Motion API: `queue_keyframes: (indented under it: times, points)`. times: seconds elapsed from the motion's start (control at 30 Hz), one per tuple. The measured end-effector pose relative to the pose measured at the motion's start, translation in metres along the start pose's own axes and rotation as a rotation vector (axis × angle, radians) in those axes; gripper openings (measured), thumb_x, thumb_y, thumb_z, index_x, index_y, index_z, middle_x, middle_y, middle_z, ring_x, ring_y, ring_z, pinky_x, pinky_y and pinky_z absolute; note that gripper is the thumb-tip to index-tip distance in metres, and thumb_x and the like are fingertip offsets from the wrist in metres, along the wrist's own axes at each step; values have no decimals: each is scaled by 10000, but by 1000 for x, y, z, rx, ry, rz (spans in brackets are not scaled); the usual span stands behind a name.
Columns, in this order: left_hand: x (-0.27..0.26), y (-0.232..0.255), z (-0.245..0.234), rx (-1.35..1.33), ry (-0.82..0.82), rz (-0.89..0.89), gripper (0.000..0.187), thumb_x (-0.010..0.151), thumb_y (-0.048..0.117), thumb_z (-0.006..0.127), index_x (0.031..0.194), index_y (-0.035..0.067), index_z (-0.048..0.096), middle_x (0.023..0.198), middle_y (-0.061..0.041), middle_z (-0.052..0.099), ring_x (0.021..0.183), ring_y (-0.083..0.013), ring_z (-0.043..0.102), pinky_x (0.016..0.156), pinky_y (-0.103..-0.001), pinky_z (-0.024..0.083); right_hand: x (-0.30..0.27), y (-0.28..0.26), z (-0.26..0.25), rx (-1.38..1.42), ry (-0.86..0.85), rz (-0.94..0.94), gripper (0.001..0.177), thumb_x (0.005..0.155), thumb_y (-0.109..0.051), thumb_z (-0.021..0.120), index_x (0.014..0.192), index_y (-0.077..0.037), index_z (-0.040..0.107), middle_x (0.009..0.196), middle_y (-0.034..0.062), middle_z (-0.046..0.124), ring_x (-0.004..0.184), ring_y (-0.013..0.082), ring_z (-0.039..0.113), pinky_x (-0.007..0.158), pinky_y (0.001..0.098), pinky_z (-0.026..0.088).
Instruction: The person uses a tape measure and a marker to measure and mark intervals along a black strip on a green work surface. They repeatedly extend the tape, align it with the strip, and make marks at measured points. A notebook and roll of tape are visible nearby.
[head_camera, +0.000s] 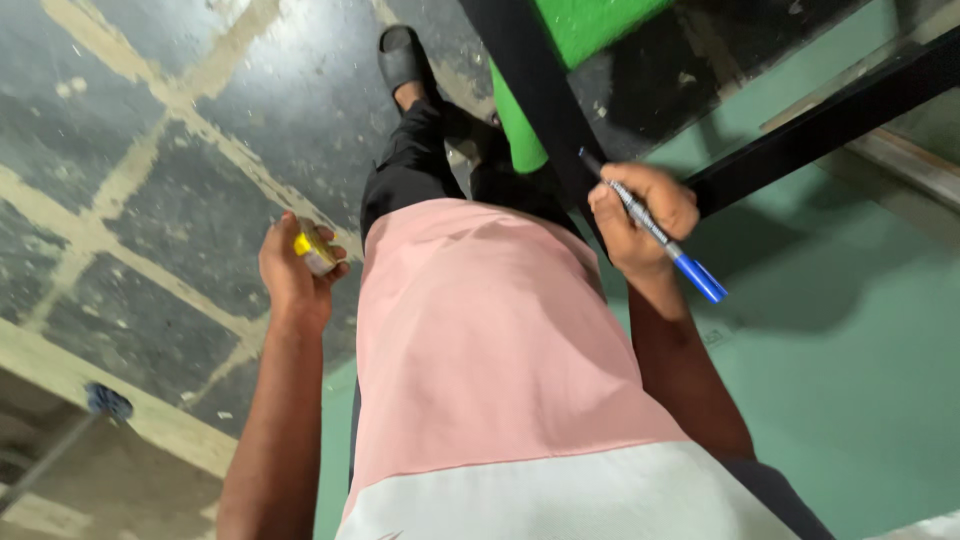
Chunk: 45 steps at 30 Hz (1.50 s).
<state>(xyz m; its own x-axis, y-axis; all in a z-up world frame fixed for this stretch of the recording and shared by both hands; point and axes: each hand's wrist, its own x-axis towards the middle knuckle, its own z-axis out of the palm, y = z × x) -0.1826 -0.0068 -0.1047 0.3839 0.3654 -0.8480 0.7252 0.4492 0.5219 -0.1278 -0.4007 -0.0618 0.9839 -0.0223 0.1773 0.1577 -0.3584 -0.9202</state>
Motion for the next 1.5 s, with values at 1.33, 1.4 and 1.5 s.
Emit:
queue_keyframes:
  times: [1.33, 1.4, 1.5]
  points:
    - [3, -171, -104, 650, 299, -120, 437, 988, 387, 617, 1105, -32, 666, 978, -171, 705, 757, -242, 679, 544, -376, 549, 8, 10, 16, -17, 1, -51, 230, 912, 145, 778, 970, 22, 593, 1054, 145, 724, 826, 116, 666, 715, 250, 567]
    - [3, -176, -109, 623, 298, -113, 437, 983, 382, 625, 1107, -36, 657, 975, -169, 704, 756, -241, 676, 538, -378, 541, 9, 8, 16, -43, -5, -72, 235, 912, 139, 785, 971, 17, 593, 1059, 142, 726, 850, 129, 679, 741, 262, 577]
    - [2, -176, -106, 616, 302, -99, 424, 976, 383, 627, 1102, -21, 656, 974, -152, 702, 756, -229, 674, 537, -373, 542, 10, 7, 17, -94, -16, -123, 233, 905, 134, 787, 967, 16, 597, 1052, 135, 725, 857, 145, 679, 704, 244, 564]
